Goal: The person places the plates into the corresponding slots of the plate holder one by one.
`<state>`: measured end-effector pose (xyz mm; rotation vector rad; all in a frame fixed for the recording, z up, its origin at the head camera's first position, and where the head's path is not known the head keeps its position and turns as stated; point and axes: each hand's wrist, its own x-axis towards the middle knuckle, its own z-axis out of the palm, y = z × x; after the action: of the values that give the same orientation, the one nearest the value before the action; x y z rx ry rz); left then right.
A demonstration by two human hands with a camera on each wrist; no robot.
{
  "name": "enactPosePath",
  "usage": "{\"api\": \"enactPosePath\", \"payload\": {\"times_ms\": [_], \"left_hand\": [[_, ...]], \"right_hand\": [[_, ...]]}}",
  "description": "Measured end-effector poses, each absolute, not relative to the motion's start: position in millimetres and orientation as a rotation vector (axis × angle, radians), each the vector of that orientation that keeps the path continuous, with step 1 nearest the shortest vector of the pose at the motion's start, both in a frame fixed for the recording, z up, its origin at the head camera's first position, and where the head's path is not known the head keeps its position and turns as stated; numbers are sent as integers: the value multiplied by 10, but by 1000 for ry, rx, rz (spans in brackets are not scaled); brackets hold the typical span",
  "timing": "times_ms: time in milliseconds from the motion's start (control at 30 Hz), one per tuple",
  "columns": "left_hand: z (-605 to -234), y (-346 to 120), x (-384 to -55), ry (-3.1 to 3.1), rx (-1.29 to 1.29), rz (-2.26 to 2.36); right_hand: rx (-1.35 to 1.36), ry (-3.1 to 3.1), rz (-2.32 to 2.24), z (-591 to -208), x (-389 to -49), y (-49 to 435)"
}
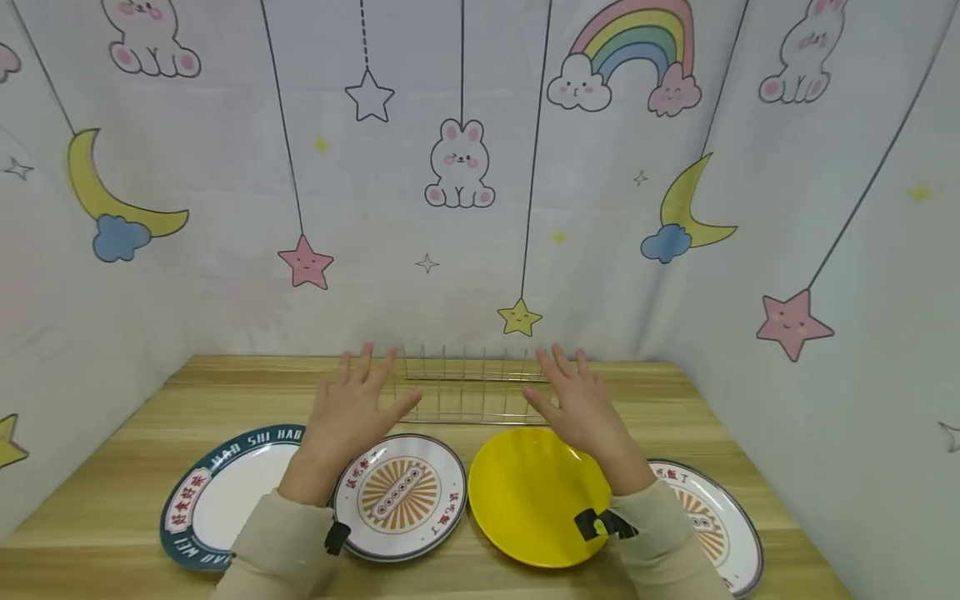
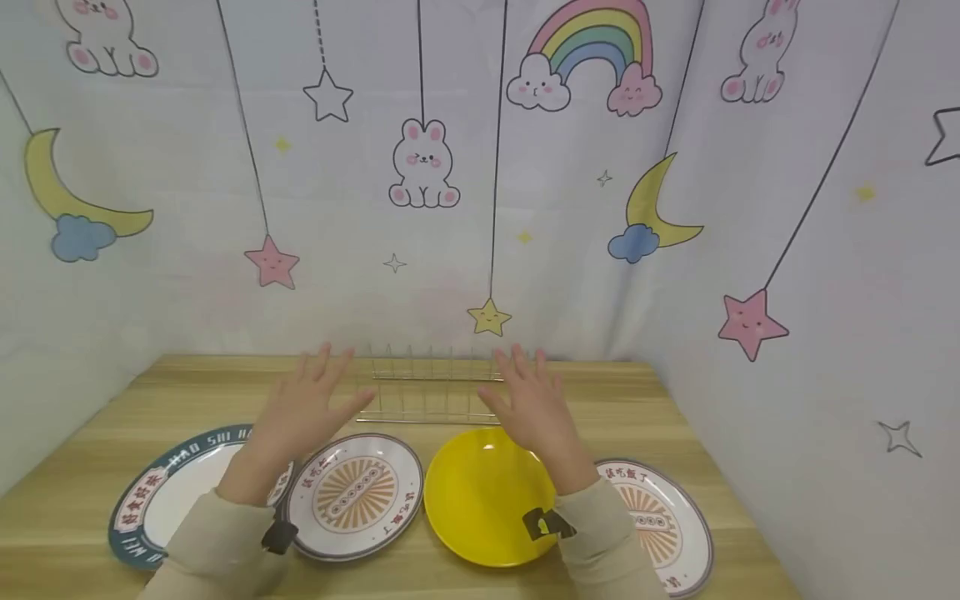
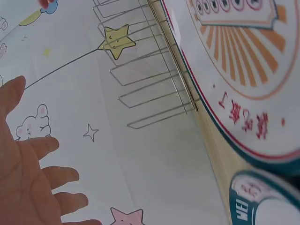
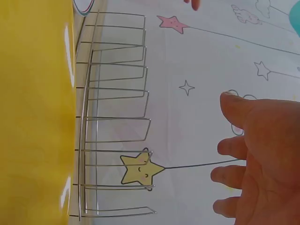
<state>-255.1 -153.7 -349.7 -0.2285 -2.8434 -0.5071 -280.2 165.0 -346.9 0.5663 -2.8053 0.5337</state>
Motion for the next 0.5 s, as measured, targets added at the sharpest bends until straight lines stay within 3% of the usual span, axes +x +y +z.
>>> {"api": "enactPosePath", "payload": {"times_ms": [233, 500], "left_hand": [[-3429, -2015, -2395, -2873, -298, -678], [-3498, -2594, -2214, -2934, -154, -728]], "right_hand": [[598, -2756, 636, -3498, -2898, 1736], [615, -2725, 725, -3498, -3111, 1876]]}}
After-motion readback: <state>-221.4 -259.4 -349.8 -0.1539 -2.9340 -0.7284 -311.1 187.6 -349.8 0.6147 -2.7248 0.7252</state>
